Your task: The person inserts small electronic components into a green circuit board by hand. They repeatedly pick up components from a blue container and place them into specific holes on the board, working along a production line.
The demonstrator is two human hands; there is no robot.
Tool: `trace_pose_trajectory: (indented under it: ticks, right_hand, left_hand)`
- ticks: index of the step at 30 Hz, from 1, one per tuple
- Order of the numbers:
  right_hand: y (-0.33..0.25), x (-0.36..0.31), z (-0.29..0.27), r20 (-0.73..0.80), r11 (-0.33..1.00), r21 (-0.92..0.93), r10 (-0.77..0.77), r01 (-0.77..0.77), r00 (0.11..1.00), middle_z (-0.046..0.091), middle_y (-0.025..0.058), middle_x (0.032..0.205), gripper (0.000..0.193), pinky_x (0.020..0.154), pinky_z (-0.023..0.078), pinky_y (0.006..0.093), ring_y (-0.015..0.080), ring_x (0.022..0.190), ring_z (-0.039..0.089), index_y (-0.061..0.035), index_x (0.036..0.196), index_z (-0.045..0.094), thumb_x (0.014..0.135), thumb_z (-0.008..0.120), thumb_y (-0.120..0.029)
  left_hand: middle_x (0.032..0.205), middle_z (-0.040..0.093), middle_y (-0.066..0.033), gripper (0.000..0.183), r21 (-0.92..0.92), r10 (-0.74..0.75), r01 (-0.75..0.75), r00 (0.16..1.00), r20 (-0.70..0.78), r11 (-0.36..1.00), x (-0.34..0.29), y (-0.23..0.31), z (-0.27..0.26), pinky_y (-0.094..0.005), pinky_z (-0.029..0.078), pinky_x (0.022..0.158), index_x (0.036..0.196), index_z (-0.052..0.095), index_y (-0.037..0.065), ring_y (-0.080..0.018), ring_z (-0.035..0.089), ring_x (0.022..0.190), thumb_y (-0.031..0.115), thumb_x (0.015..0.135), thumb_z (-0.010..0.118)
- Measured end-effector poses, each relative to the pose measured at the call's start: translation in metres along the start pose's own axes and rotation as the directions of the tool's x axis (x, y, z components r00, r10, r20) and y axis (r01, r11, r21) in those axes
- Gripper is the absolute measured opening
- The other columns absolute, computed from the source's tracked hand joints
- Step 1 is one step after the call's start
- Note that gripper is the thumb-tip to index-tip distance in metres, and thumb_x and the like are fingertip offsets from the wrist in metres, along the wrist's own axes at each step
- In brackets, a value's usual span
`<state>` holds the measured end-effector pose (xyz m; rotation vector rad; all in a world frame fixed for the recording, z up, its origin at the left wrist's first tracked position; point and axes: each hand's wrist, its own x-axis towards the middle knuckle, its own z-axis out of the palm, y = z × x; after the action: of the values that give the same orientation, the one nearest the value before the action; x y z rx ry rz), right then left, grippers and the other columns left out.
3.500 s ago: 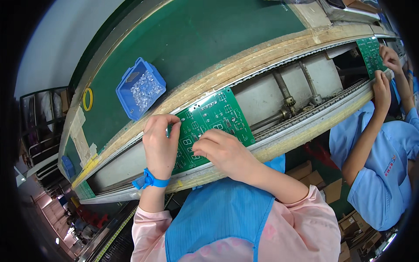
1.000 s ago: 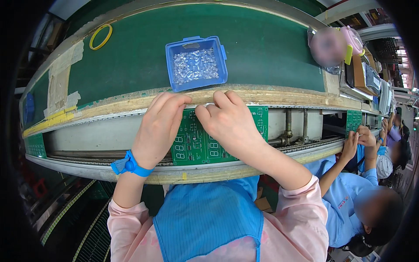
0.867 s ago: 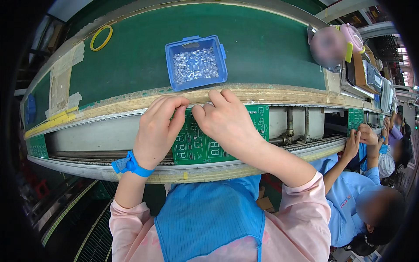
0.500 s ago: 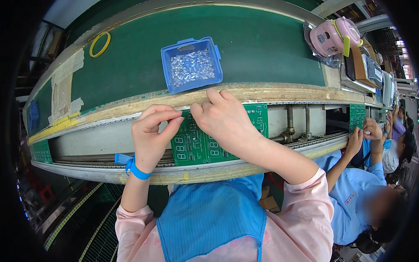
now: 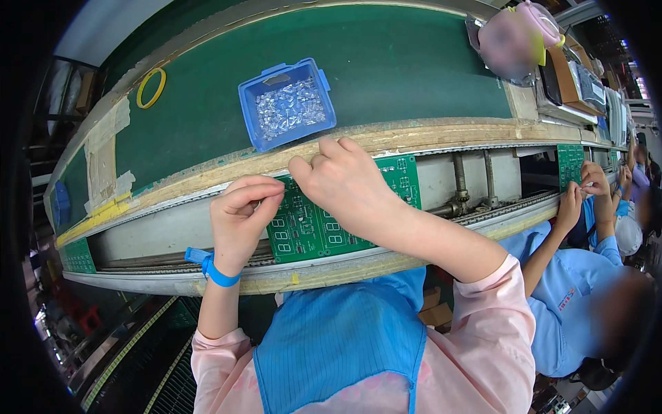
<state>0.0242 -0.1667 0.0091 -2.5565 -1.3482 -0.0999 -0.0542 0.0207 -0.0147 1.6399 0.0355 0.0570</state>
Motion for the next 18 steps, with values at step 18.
trace_pose_trajectory:
  ticks: [18]
  right_hand:
    - [-0.001, -0.022, 0.021, -0.236, 0.947, 0.308, 0.168, -0.091, 0.957, 0.063, 0.009, 0.077, 0.028, 0.075, 0.046, 0.0393, 0.0285, 0.084, 0.059, -0.0037, 0.102, 0.054, 0.075, 0.064, -0.003]
  left_hand:
    - [0.093, 0.072, -0.0124, 0.017, 0.535, 0.151, -0.181, 0.984, 0.098, 0.825, 0.015, -0.006, 0.028, -0.0313, 0.056, 0.074, 0.098, 0.066, -0.001, -0.0226, 0.071, 0.081, -0.004, 0.083, 0.072]
